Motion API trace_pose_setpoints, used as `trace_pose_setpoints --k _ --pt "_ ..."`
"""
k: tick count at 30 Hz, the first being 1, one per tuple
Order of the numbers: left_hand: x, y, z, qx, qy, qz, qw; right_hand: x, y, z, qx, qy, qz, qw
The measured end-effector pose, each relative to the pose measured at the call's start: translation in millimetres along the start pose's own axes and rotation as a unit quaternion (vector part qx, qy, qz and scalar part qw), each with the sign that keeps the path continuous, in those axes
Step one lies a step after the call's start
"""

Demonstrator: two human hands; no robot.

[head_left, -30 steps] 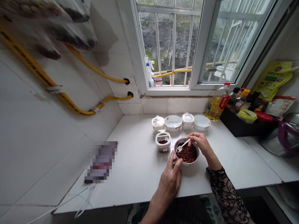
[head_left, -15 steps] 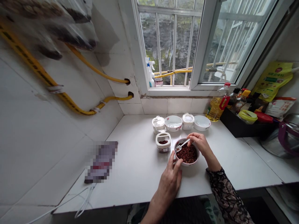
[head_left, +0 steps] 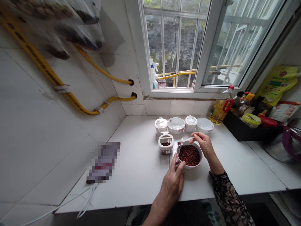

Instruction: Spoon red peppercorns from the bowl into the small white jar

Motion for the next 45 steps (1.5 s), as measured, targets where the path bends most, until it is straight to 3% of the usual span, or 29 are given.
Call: trace_pose_setpoints --k 4,7,11,14,19,23,27,29,36,45 --pt "-0.2 -0.6 0.5 0.003 0.001 0.003 1.0 -2.0 1.4 16.7 0.002 0.011 -0.051 0.999" --pt "-0.8 0.0 2.0 0.009 -0.002 0.003 1.0 -4.3 7.5 33.9 -0.023 0.067 -0.133 0.989" --pt "-1.6 1.4 3.8 0.011 -0.011 0.004 1.0 -5.7 16.6 50.4 -0.132 0.203 -0.284 0.928" --pt "-1.5 1.5 2.9 0.01 -0.012 0.004 1.0 -7.4 18.5 47.9 -0.154 0.222 -0.315 0.91" --pt "0.0 -0.3 -1.2 0.006 -0.007 0.004 1.0 -14.5 14.3 16.0 -0.035 0.182 -0.234 0.954" --pt "0.4 -0.8 -2.2 0.003 -0.002 0.005 1.0 -12.2 11.7 -1.4 -0.078 0.218 -0.154 0.961" --pt "-0.1 0.4 -1.0 0.004 -0.014 -0.001 1.0 -4.6 12.1 4.7 -0.167 0.256 -0.119 0.945" --pt "-0.4 0.9 -0.6 0.002 -0.017 0.001 1.0 -3.0 12.5 8.6 -0.178 0.248 -0.099 0.947" --pt "-1.0 1.7 0.0 -0.003 -0.015 -0.004 1.0 -1.4 9.1 -0.9 -0.096 0.11 0.047 0.988" --pt "-1.0 2.8 2.1 -0.009 -0.008 -0.011 1.0 2.5 4.0 -4.8 -0.061 0.064 0.068 0.994"
Point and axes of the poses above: each hand's wrist, its own y-axis away from the middle knuckle, its own z-axis out of the palm, x = y × z, the point moved 1 cm from there along -y, towards the middle knuckle, and after that the axes turned 14 degrees about -y, right-handed, at the moved point
